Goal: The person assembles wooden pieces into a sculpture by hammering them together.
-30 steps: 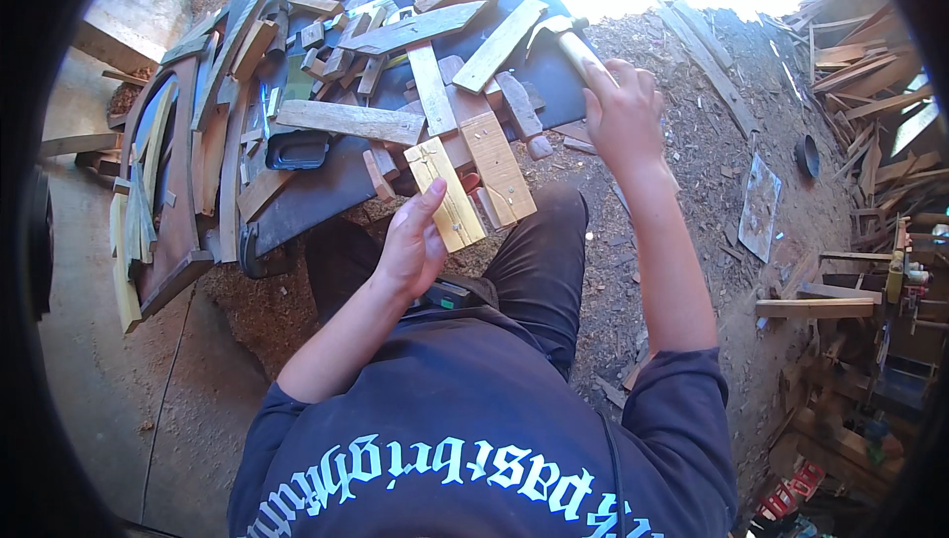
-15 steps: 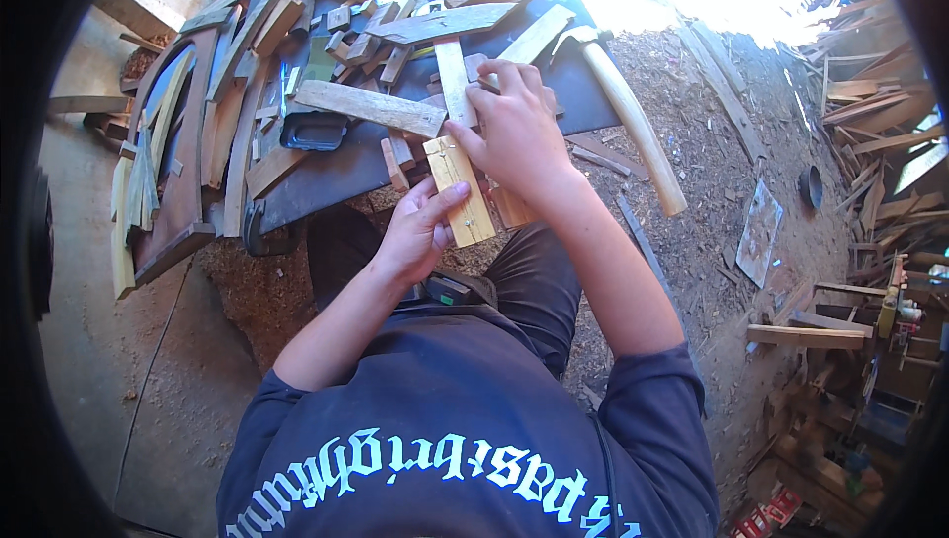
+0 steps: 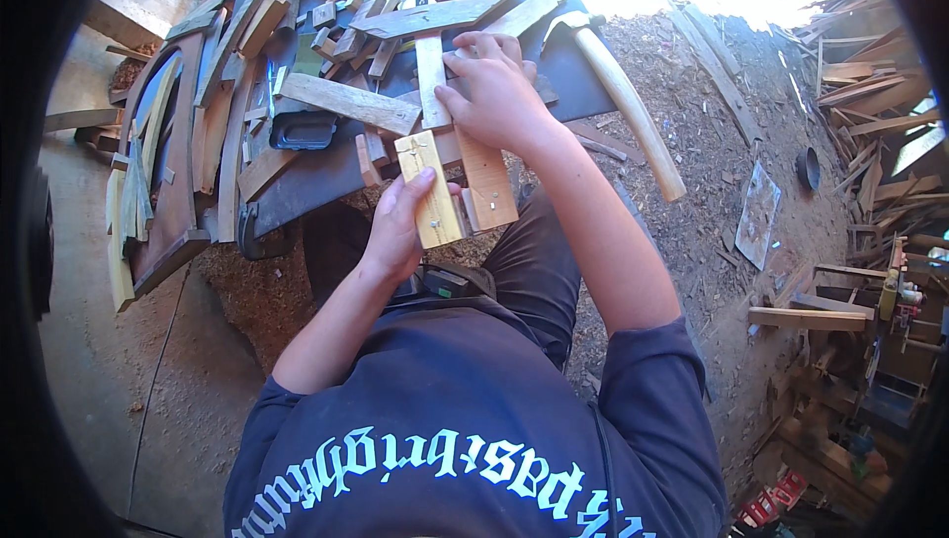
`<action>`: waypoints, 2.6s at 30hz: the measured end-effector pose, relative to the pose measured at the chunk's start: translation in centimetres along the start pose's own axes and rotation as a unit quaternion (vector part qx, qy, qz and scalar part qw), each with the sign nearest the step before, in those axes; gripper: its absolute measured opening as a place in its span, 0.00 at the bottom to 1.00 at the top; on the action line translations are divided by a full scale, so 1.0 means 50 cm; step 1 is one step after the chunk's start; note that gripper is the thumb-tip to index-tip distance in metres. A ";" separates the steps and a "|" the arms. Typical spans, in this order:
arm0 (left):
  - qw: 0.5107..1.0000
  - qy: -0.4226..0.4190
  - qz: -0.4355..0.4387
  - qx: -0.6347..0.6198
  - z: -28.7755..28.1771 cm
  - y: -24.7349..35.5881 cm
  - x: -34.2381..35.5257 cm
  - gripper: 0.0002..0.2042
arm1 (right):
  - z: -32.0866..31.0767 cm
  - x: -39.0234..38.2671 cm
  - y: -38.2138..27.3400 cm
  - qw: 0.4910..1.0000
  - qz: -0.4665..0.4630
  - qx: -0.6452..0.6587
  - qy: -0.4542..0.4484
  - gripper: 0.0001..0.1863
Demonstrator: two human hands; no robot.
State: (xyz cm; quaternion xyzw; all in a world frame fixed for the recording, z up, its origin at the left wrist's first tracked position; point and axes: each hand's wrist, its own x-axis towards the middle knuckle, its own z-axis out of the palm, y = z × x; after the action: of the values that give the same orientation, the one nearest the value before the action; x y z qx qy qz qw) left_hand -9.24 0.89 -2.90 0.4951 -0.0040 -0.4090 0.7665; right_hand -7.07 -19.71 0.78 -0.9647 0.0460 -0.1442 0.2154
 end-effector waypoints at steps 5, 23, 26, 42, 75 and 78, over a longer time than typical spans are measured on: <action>0.998 0.043 -0.010 0.051 -0.001 0.009 0.003 0.22 | 0.015 -0.003 -0.019 1.000 0.011 -0.006 -0.008 0.24; 0.998 0.026 -0.024 0.045 -0.011 0.017 0.005 0.22 | -0.025 0.010 -0.015 0.994 0.008 -0.011 -0.106 0.27; 0.999 0.023 -0.013 0.041 -0.012 0.018 0.002 0.22 | -0.017 0.012 0.019 0.995 -0.086 0.021 -0.042 0.26; 0.998 0.011 -0.013 0.057 -0.040 0.013 0.000 0.23 | -0.095 -0.019 0.025 0.979 -0.108 0.149 -0.088 0.27; 0.925 -0.070 0.282 0.245 -0.088 0.157 0.007 0.31 | -0.238 0.038 -0.124 0.968 -0.116 0.220 0.043 0.30; 0.913 -0.071 0.299 0.269 -0.098 0.158 0.055 0.29 | -0.239 0.053 -0.137 0.968 -0.001 0.251 -0.004 0.28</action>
State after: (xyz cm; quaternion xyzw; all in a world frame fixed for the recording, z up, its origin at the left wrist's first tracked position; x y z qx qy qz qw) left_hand -0.50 4.24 -0.45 0.6275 -0.3161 -0.1781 0.6889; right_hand -7.91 -18.70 14.75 -0.8804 0.0068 -0.1474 0.4507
